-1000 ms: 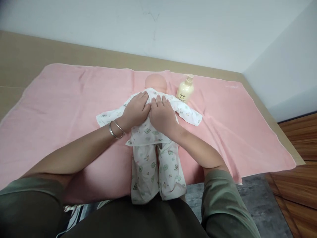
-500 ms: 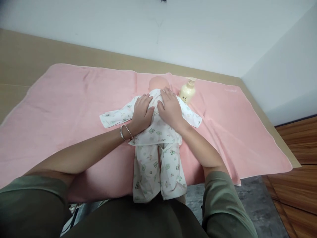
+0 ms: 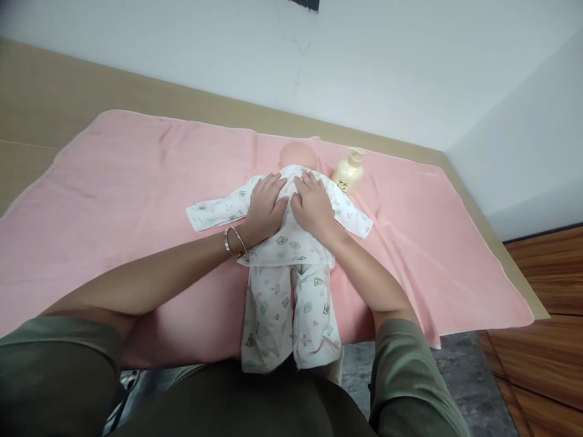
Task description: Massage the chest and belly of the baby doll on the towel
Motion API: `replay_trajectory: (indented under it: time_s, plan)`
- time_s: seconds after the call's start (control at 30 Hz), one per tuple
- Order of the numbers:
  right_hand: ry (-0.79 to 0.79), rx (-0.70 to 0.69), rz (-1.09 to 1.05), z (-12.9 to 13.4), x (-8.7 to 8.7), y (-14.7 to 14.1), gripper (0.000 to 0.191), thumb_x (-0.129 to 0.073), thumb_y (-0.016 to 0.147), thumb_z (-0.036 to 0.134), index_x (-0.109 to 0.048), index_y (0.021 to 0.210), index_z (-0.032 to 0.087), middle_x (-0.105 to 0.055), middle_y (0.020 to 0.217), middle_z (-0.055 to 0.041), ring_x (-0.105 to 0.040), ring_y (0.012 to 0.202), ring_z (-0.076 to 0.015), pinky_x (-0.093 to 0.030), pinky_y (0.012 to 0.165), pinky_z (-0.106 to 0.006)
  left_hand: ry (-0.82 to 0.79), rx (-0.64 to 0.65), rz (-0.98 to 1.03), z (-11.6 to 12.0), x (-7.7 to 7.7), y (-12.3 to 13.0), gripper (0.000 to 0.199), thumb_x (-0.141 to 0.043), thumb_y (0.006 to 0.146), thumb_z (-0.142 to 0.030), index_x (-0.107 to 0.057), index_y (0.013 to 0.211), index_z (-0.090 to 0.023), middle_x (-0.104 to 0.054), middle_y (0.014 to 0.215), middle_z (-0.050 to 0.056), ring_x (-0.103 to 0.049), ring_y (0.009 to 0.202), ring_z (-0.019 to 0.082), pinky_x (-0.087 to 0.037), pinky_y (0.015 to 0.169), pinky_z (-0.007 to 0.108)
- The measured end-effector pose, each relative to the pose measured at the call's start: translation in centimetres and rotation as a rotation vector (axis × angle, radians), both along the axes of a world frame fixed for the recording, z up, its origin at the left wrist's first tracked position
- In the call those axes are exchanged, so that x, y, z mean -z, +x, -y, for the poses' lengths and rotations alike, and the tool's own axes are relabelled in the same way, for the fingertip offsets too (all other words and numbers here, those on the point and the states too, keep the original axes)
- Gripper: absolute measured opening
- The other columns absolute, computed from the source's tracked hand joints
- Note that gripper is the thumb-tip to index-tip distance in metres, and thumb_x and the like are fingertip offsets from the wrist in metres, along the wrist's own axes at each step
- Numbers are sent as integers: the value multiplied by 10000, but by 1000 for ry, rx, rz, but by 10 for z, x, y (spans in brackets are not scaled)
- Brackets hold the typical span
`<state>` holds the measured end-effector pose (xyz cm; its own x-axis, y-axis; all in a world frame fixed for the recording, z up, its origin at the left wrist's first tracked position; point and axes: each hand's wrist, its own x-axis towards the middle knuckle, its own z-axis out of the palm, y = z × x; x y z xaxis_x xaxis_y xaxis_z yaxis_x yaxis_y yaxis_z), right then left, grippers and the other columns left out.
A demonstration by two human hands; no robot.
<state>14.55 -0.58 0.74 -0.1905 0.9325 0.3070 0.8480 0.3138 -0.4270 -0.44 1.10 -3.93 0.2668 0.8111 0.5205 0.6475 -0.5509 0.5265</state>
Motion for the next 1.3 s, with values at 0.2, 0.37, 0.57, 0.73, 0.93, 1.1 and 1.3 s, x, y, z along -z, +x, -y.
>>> replay_trajectory:
  time_s: [0.2, 0.37, 0.57, 0.73, 0.93, 1.1, 1.3]
  plan:
    - [144, 31, -75, -1, -4, 7, 531, -405, 886, 189, -508, 1406, 165, -400, 1586, -85, -279, 1516, -245, -222, 1258, -518, 8, 4, 6, 0, 0, -1, 463, -359, 958, -342, -522, 1348, -152, -509, 1477, 147, -405, 1419, 304, -279, 1199, 531]
    - [32, -10, 7, -2, 5, -1, 529, -406, 892, 197, -515, 1402, 109, -426, 1561, -146, -299, 1507, -268, -205, 1254, -533, -2, -3, 1, 1, -1, 0, 471, -347, 949, -335, -527, 1348, -160, -516, 1474, 139, -415, 1410, 293, -292, 1195, 520]
    - [22, -21, 14, -4, 11, -3, 508, -435, 892, 204, -546, 1384, 145, -472, 1535, -117, -361, 1479, -248, -222, 1254, -506, -9, -3, -11, 0, -2, 0, 474, -352, 929, -320, -529, 1335, -151, -525, 1462, 153, -421, 1407, 304, -298, 1190, 534]
    - [28, -16, 20, -2, 9, -4, 519, -427, 890, 196, -542, 1389, 118, -466, 1535, -136, -368, 1474, -263, -232, 1246, -519, -9, -6, -14, 1, -2, -1, 469, -354, 930, -316, -529, 1340, -170, -522, 1468, 135, -421, 1409, 285, -300, 1192, 520]
    - [62, -11, 21, -3, 12, -4, 510, -437, 888, 200, -554, 1376, 113, -491, 1518, -135, -391, 1461, -267, -256, 1241, -504, 2, -10, -20, 0, -1, -1, 473, -354, 932, -320, -533, 1338, -157, -533, 1455, 137, -429, 1399, 296, -305, 1190, 514]
    - [54, -10, 9, -4, 13, -3, 503, -448, 886, 209, -559, 1372, 144, -490, 1521, -117, -388, 1463, -262, -253, 1241, -519, -1, -3, -18, -1, -1, -1, 473, -357, 933, -321, -523, 1343, -153, -518, 1472, 147, -415, 1413, 304, -289, 1199, 524]
    - [52, -2, 16, -3, 12, -4, 515, -434, 881, 206, -557, 1373, 116, -486, 1520, -136, -393, 1461, -261, -255, 1243, -501, 9, -6, -23, -1, -1, -1, 466, -360, 934, -328, -540, 1327, -153, -542, 1443, 145, -438, 1391, 304, -311, 1188, 513]
